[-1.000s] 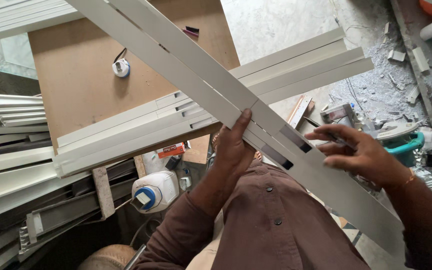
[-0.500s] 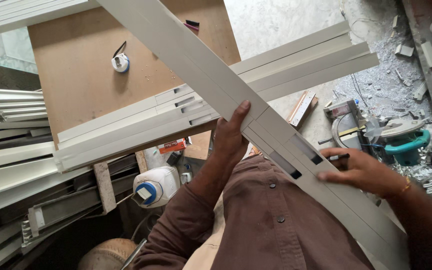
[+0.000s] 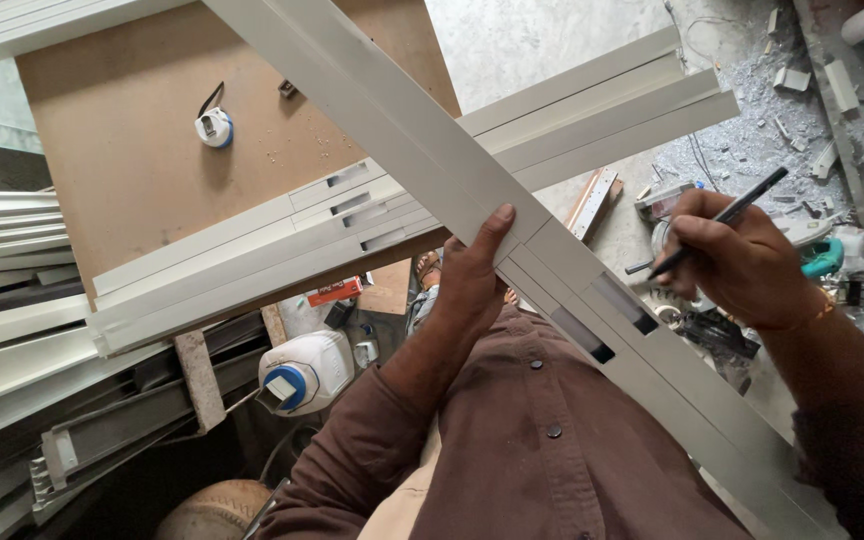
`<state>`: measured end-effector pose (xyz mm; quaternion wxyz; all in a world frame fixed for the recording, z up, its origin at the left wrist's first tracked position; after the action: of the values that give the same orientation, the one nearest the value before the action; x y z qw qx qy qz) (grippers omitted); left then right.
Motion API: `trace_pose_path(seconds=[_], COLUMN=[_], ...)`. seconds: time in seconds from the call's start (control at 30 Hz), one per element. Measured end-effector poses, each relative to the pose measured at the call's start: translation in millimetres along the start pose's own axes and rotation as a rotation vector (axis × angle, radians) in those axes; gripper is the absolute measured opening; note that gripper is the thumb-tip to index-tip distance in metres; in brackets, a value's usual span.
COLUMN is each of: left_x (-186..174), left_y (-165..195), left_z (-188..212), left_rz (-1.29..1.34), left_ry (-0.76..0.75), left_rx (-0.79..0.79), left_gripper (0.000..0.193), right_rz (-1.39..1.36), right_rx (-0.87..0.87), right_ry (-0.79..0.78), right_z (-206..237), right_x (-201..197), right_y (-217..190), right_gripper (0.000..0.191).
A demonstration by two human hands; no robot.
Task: The person marks white window-frame profiles with a black marker, using a tape measure and an L-shaped square to measure and scribe reference lines. They lift and reposition each profile on the work table, align the square, and mark several pieces one after another.
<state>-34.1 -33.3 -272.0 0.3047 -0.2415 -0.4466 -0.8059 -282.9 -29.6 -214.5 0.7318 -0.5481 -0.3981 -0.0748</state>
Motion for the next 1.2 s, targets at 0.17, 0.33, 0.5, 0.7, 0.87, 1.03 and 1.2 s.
trace_pose_path(seconds=[0.17,0.33,0.5,0.7,0.87,1.03,1.2], left_x=[4.5,8.0,13.1,13.9,15.8,15.7,15.6], left_y=[-4.3,-3.2,-3.8,-6.9,-9.0,-8.4,-10.5], left_z=[-4.3,-1.4,-0.7,-0.3,0.3,-0.3,-1.1], left_rz=[-0.023,-0.021,0.000,-0.011,-0.047,-0.076,-0.052], left_ry=[-0.003,-0.020,-0.049,-0.047,-0.046,-0.035,-0.038], left_rx=[-0.007,-0.027,-0.049,-0.060,-0.063,-0.055,-0.058], left_gripper=[0.042,0.042,0.042,0.042,0.043,0.044,0.044], right_rz=[0.831,0.991,1.120,1.073,1.096,1.164,1.222], right_rx=[0.140,0.144,0.173,0.147,0.137,0.119,0.120], right_ry=[0.124,0.051,0.246,0.289,0.294,0.272,0.277], right_z=[-13.2,-29.0,-41.1,-53.8,-57.4,-59.9,-59.5], right_x=[9.7,46.4,52.6,67.2,75.6,79.3,77.0], right_y=[-10.0,-20.7,-25.2,-24.6,-28.2,-31.2,-29.9], right_gripper=[0.023,0.022,0.018,0.018,0.019,0.020,0.021])
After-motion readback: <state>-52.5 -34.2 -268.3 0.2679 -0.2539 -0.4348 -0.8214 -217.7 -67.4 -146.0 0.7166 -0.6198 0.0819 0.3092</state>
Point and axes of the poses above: each hand's wrist, its own z-axis away from the middle knuckle, its own x-axis out of the palm, y = z × x, the point moved 9 cm from there along -z, towards the middle knuckle, and after that the axes turned 1 degree about -x, right-handed, at the moved point
